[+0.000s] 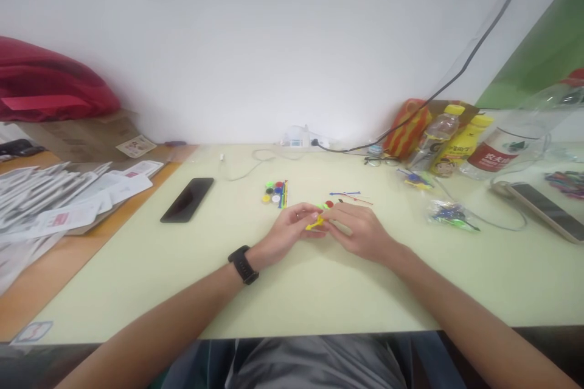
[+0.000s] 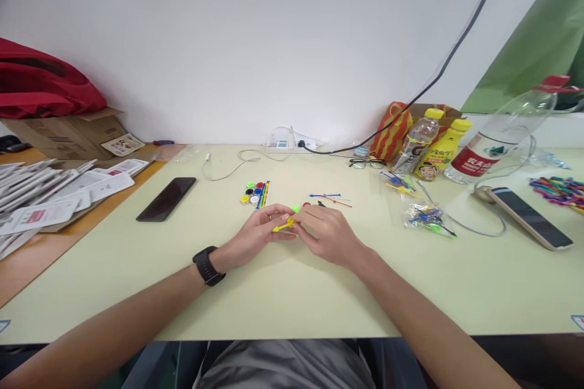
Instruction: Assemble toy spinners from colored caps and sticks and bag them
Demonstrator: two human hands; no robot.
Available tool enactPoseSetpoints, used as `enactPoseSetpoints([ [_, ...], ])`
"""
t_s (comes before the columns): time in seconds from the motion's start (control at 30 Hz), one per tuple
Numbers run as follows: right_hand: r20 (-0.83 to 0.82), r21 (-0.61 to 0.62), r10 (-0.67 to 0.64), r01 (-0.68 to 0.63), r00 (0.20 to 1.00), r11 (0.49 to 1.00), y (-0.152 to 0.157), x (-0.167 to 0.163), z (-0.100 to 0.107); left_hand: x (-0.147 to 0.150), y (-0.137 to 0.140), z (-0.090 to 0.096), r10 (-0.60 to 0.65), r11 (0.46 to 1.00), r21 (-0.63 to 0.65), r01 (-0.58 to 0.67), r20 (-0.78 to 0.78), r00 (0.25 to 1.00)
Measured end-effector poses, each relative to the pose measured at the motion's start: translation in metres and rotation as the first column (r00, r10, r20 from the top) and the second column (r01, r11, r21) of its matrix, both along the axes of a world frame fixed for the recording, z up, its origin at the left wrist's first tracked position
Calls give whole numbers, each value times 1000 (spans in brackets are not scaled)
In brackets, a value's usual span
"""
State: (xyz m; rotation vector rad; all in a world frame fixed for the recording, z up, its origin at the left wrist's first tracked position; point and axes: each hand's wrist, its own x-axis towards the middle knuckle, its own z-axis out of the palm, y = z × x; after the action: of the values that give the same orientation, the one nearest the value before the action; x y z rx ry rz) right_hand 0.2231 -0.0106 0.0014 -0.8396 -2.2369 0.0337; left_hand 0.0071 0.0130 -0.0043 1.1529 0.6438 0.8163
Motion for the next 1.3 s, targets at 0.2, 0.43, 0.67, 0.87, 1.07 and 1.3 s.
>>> enactPoseSetpoints([
  [0.2,20,14,-136,136,990,991,8,10,-2,-1,-2,7,20,999,-45,-20,13,1000],
  [0.43,186,-36,-654,670,733,741,34,75,4,-4,-1,5,-11,1000,19,10,25,1000],
  [0.67,508,-114,-698,842,505,527,45,112,-3,-3,-1,5,-17,998,57,15,29,999],
  [0.87,578,-114,-708,899,405,422,47,120,-8,-6,2,2,34,990,139,-29,-33,999],
  [1.07,424,-88,-776,874,467,478,48,110,-6,-11,9,-1,123,948,308,-78,-130,984],
  [1.3,53,-316,-549,536,834,783,39,78,0,-12,14,-3,189,897,432,-89,-194,963],
])
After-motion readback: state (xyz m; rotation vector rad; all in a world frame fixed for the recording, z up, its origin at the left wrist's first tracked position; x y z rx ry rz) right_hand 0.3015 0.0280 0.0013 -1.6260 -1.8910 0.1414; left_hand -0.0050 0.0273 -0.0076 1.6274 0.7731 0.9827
